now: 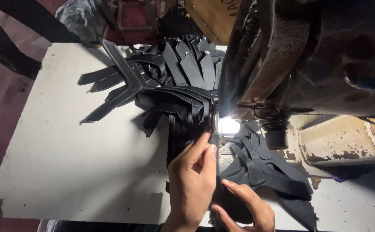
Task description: Stitch together black synthetic shoe upper components using an industrial sewing machine.
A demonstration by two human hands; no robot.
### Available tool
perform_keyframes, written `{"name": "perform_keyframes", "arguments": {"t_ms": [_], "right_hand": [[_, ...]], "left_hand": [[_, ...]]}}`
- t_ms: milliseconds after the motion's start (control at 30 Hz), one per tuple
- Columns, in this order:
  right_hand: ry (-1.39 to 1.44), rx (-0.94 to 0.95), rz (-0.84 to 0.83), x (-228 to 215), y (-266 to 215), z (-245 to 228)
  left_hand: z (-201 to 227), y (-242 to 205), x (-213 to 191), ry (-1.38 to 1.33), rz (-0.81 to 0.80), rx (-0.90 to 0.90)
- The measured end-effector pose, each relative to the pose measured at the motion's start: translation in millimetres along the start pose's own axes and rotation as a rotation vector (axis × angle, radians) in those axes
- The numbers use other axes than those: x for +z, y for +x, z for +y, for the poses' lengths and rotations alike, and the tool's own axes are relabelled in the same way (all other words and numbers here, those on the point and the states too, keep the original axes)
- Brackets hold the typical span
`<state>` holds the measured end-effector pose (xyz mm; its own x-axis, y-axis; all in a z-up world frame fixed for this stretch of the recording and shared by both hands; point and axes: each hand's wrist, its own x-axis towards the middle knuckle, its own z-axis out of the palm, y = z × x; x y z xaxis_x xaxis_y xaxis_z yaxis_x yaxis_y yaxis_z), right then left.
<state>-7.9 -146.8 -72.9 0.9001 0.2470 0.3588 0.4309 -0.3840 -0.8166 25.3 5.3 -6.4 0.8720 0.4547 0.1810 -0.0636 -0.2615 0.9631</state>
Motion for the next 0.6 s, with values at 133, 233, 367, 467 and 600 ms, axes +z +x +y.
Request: {"name": "perform_keyframes", "arguments": {"t_ms": [133,233,367,467,600], "right_hand": [[0.030,-0.030,-0.011,-2.9,13.4,-0.2],[0.041,-0.024,-0.033,-8.2,24.6,-10.6],[0.089,-0.042,-0.094,-9.8,35.4,-19.8],[0.116,0.006,-0.104,-6.9,37.3,-22.7],[0.149,0.027,-0.113,-0.3,31.1,-26.7]], "left_hand": [[5.4,16.4,3.9,0.146,-0.001,-0.022],[6.4,20.3,6.0,0.175,-0.043,-0.064],[-2.0,19.5,6.8,0.119,-0.018,0.013],[-12.9,13.1,0.3,0.065,-0.050,-0.066],[-38.4,3.8,-8.9,0.134,-0.047,0.129]]}}
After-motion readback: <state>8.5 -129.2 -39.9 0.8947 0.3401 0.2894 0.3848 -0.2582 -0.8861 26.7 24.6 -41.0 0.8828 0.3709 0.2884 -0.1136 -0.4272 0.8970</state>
